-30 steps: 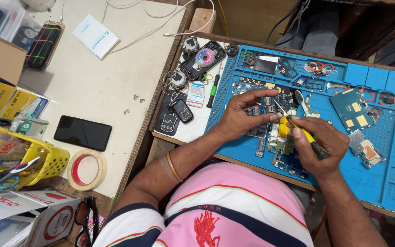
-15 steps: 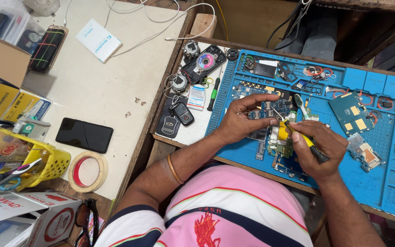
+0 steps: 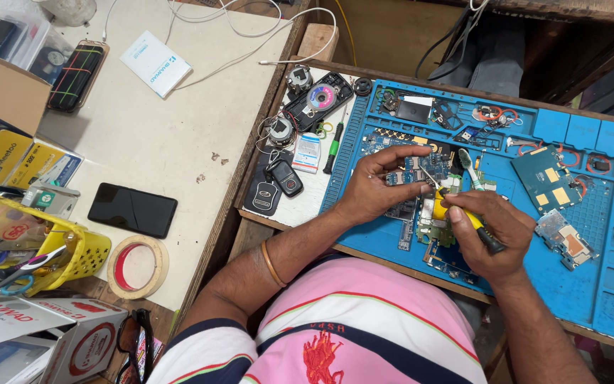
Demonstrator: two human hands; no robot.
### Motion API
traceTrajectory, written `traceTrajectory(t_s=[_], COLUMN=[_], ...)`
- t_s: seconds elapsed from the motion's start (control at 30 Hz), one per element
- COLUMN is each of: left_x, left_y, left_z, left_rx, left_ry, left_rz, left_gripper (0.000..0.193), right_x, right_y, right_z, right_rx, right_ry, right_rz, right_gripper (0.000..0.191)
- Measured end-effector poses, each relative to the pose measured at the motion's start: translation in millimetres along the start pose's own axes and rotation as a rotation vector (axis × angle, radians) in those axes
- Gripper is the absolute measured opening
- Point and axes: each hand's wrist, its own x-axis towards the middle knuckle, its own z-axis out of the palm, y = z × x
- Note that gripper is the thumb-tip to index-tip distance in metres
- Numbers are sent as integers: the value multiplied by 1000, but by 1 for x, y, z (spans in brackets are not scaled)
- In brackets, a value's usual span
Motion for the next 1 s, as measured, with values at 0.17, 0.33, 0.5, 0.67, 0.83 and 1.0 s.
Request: traceTrajectory(t_s=[0.17, 0.33, 0.5, 0.67, 0.83, 1.0], left_x=[0, 1, 2, 3, 4, 3], left_y=[2, 6, 4, 5, 8, 4], left_z=[2, 2, 2, 3, 3, 4], left_rx=[105, 56, 83, 94, 108, 69], left_ry=[7, 10, 28, 36, 36, 22], left_rz=[31, 1, -15, -5, 9, -7], left_gripper=[52, 53, 53, 52, 51, 50], right_x=[-1, 6, 22, 20, -2, -29], right_y=[0, -18, -82, -133, -118, -103], right_z=[0, -3, -22, -38, -52, -53], right_rx=[38, 70, 55, 317, 323, 144], right_ry=[11, 35, -1, -196, -477, -467], right_rz=[26, 58, -134, -163, -126, 130], right_gripper=[13, 16, 14, 10, 17, 22])
